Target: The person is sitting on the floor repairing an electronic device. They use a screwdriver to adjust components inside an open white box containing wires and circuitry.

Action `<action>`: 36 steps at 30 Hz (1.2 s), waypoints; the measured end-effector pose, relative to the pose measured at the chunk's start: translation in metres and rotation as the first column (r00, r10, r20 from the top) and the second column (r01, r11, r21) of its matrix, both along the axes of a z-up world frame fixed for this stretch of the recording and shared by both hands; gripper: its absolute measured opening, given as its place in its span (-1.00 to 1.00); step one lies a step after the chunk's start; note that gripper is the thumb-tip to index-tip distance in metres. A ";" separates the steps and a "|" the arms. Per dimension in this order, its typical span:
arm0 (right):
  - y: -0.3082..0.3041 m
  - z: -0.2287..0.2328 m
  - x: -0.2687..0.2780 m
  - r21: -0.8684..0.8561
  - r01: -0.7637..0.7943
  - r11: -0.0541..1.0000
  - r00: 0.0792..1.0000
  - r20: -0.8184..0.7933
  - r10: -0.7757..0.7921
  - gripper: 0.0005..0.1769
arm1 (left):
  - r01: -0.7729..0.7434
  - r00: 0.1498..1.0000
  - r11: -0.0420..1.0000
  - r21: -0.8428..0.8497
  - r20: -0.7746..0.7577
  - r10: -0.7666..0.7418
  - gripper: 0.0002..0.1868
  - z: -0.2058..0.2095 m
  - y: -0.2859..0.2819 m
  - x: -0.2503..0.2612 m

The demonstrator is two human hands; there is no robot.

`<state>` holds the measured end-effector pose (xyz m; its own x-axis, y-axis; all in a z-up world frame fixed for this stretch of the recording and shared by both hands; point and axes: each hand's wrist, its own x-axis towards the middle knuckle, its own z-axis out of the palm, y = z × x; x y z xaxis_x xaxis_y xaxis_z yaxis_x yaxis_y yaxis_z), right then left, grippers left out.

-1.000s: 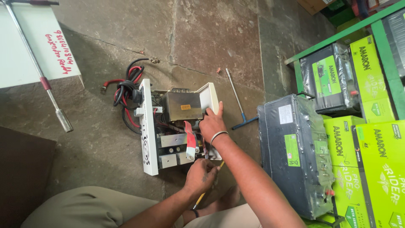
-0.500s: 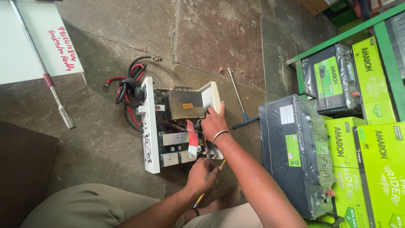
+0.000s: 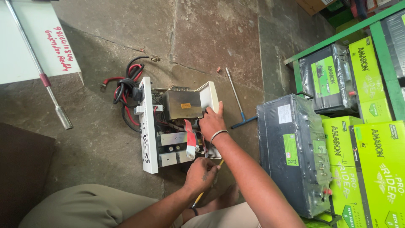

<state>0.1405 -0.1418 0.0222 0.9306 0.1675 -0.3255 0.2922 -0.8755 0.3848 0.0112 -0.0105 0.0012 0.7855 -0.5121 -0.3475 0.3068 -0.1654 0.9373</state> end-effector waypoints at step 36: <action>-0.006 0.005 -0.003 -0.009 -0.022 1.000 0.999 -0.036 0.021 -0.82 | 0.035 0.994 0.998 0.058 -0.106 -0.028 -0.65 0.016 -0.002 0.005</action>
<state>0.1379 -0.1480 0.0277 0.9144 0.1842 -0.3604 0.3248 -0.8654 0.3816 0.0161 -0.0122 0.0176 0.7266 -0.5120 -0.4581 0.3971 -0.2311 0.8882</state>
